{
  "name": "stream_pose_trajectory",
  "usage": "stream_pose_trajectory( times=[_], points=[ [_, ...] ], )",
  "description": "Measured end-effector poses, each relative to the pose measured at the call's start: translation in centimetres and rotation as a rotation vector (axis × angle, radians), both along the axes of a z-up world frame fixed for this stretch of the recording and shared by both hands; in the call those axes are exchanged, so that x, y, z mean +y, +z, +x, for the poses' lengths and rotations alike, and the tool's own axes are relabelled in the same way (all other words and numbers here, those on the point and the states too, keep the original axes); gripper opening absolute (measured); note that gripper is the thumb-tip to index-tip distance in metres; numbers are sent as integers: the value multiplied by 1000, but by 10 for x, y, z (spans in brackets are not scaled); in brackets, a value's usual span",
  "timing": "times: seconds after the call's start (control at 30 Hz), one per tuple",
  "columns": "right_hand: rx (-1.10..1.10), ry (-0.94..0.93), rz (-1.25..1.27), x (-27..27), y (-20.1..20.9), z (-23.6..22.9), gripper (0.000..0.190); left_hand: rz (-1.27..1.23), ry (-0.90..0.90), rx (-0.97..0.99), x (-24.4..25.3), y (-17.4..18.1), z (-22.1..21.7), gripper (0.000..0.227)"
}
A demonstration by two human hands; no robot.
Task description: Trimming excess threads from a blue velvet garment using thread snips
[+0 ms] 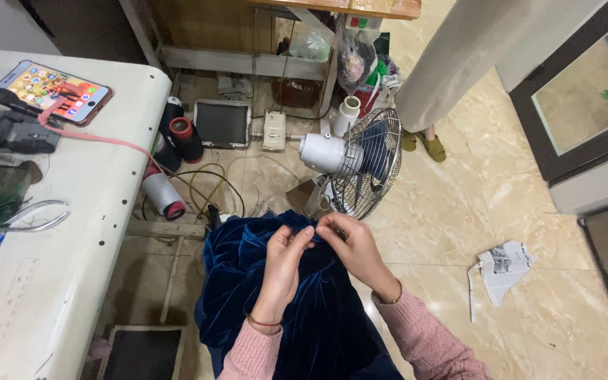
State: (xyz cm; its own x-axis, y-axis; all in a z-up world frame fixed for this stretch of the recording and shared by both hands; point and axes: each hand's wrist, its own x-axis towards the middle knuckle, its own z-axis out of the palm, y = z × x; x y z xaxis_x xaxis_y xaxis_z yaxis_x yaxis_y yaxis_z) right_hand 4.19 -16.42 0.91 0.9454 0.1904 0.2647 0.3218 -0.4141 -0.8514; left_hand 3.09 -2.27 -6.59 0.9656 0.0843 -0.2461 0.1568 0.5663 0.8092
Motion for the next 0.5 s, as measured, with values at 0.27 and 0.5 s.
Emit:
stream_pose_trajectory(
  times=[0.27,0.5],
  points=[
    [193,-42,68,1,12,-9,19,-97,34,23,4,25,-4,20],
    [238,20,-7,-3,22,-19,34,-65,-5,12,7,25,-4,13]
  ],
)
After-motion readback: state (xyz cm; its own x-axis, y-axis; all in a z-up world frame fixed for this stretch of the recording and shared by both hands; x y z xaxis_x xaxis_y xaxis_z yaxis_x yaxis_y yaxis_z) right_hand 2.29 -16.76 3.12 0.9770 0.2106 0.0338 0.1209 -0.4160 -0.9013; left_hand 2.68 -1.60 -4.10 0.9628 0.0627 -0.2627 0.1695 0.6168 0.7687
